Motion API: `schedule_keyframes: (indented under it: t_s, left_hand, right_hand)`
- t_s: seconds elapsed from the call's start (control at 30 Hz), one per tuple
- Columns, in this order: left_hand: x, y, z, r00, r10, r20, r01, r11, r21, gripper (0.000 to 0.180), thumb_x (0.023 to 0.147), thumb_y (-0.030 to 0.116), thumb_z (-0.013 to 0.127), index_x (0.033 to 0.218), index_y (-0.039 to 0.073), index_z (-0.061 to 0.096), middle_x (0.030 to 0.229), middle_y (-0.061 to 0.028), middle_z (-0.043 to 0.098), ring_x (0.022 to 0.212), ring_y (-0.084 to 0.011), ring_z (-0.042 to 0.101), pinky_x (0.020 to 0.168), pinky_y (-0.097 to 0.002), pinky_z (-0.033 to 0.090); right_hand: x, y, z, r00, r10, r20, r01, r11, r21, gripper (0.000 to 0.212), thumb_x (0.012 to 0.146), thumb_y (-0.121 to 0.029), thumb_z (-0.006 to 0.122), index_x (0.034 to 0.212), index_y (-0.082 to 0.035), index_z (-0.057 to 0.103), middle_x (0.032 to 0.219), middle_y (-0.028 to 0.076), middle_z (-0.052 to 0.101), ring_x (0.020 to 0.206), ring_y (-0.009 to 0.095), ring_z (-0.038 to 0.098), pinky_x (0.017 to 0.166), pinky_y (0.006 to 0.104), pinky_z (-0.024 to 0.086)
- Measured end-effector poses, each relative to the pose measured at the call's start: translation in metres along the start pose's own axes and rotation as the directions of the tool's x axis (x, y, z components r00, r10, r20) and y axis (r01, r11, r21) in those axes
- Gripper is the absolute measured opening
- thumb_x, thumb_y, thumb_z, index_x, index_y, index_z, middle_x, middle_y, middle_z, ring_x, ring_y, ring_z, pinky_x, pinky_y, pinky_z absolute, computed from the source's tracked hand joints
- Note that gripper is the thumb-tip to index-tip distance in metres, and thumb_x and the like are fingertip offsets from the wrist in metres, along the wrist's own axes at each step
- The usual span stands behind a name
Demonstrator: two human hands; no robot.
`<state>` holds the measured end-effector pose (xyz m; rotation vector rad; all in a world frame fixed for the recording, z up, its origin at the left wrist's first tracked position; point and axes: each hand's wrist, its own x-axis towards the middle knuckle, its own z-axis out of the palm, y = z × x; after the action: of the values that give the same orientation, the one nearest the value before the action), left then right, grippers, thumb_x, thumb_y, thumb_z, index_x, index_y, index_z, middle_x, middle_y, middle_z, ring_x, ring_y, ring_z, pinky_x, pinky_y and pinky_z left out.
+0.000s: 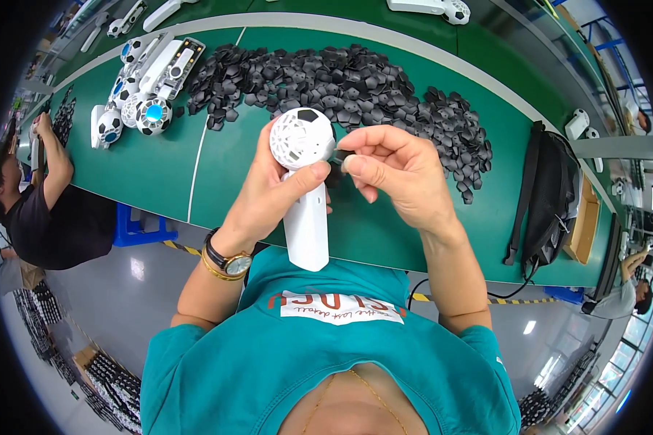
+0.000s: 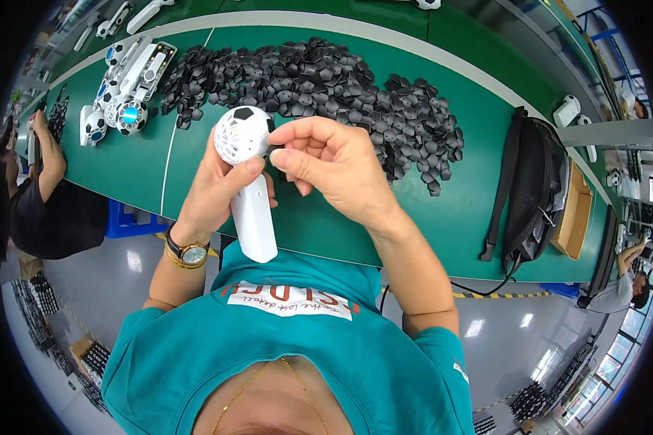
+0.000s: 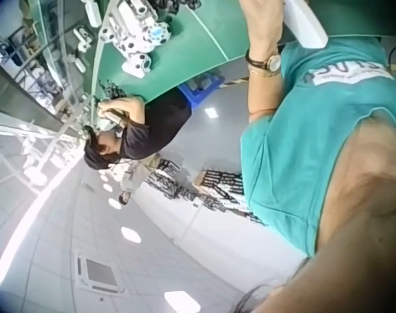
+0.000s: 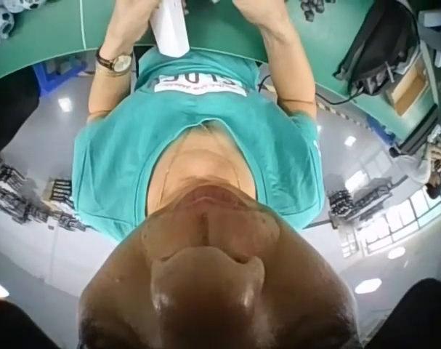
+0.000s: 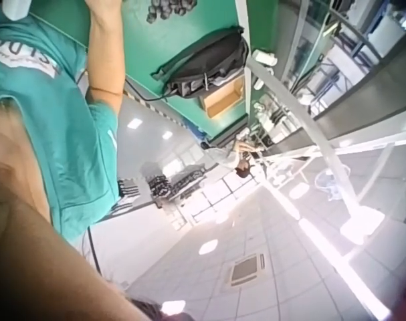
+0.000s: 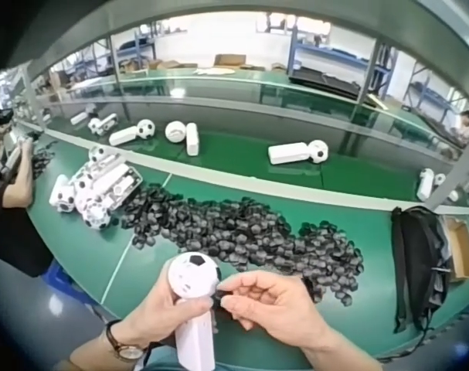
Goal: Assembling black pentagonal pieces onto a white spherical toy robot head on an assembly line.
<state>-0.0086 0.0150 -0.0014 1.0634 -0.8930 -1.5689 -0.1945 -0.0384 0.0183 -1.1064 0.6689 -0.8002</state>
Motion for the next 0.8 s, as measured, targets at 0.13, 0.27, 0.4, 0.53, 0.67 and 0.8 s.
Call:
schedule_keyframes:
  t_s: [0.13, 0.27, 0.4, 0.53, 0.67, 0.8]
  left_hand:
    - [0.003, -0.004, 0.002, 0.998, 0.056, -0.013, -0.057, 0.998, -0.018, 0.070, 0.086, 0.014, 0.066, 0.137, 0.005, 0.018, 0.107, -0.0110, 0.055, 0.075, -0.0176, 0.064, 0.058, -0.0322, 0.058]
    - [0.003, -0.007, 0.004, 0.999, 0.052, 0.005, -0.052, 0.999, -0.004, 0.072, 0.087, 0.012, 0.066, 0.138, 0.004, 0.016, 0.114, -0.0118, 0.053, 0.088, -0.0178, 0.063, 0.067, -0.0317, 0.057]
    - [0.005, -0.016, 0.004, 0.990, 0.140, -0.028, -0.140, 0.990, 0.000, 0.075, 0.086, 0.011, 0.066, 0.139, 0.002, 0.014, 0.120, -0.0115, 0.050, 0.103, -0.0172, 0.058, 0.080, -0.0304, 0.054]
    - [0.004, -0.016, 0.006, 0.976, 0.211, -0.048, -0.208, 0.976, 0.058, 0.076, 0.086, 0.010, 0.067, 0.139, 0.000, 0.013, 0.124, -0.0111, 0.048, 0.113, -0.0165, 0.051, 0.091, -0.0294, 0.047]
    - [0.001, -0.017, 0.008, 0.971, 0.224, -0.078, -0.220, 0.974, 0.057, 0.076, 0.086, 0.010, 0.066, 0.139, 0.000, 0.013, 0.124, -0.0119, 0.048, 0.113, -0.0171, 0.051, 0.093, -0.0298, 0.045]
    - [-0.002, -0.018, 0.006, 0.977, 0.202, -0.072, -0.197, 0.978, 0.068, 0.074, 0.087, 0.009, 0.065, 0.139, 0.000, 0.013, 0.124, -0.0123, 0.048, 0.113, -0.0171, 0.051, 0.093, -0.0300, 0.046]
  right_hand:
    - [0.001, 0.009, 0.012, 0.994, -0.069, -0.085, 0.066, 0.997, -0.037, 0.015, 0.086, -0.005, 0.066, 0.099, 0.001, 0.063, 0.080, 0.003, 0.063, 0.062, 0.005, 0.055, 0.052, 0.0172, 0.045]
    - [0.005, 0.022, 0.021, 0.950, -0.259, -0.172, 0.233, 0.959, -0.161, 0.014, 0.086, -0.005, 0.066, 0.099, 0.001, 0.063, 0.083, 0.004, 0.063, 0.065, 0.006, 0.056, 0.054, 0.0181, 0.047]
    - [0.005, 0.029, 0.028, 0.921, -0.322, -0.219, 0.287, 0.941, -0.178, 0.012, 0.087, -0.004, 0.066, 0.097, 0.001, 0.063, 0.085, 0.004, 0.064, 0.069, 0.006, 0.058, 0.057, 0.0188, 0.049]
    - [0.006, 0.033, 0.031, 0.922, -0.297, -0.248, 0.262, 0.951, -0.164, 0.011, 0.086, -0.003, 0.066, 0.095, 0.001, 0.061, 0.086, 0.004, 0.064, 0.074, 0.007, 0.060, 0.061, 0.0195, 0.051]
    - [0.007, 0.032, 0.031, 0.937, -0.246, -0.249, 0.209, 0.964, -0.164, 0.012, 0.086, -0.003, 0.067, 0.093, 0.001, 0.059, 0.087, 0.005, 0.063, 0.077, 0.008, 0.060, 0.065, 0.0206, 0.052]
    - [0.010, 0.032, 0.029, 0.955, -0.187, -0.228, 0.167, 0.980, -0.106, 0.014, 0.085, -0.004, 0.068, 0.093, 0.000, 0.057, 0.087, 0.005, 0.063, 0.077, 0.008, 0.060, 0.068, 0.0218, 0.052]
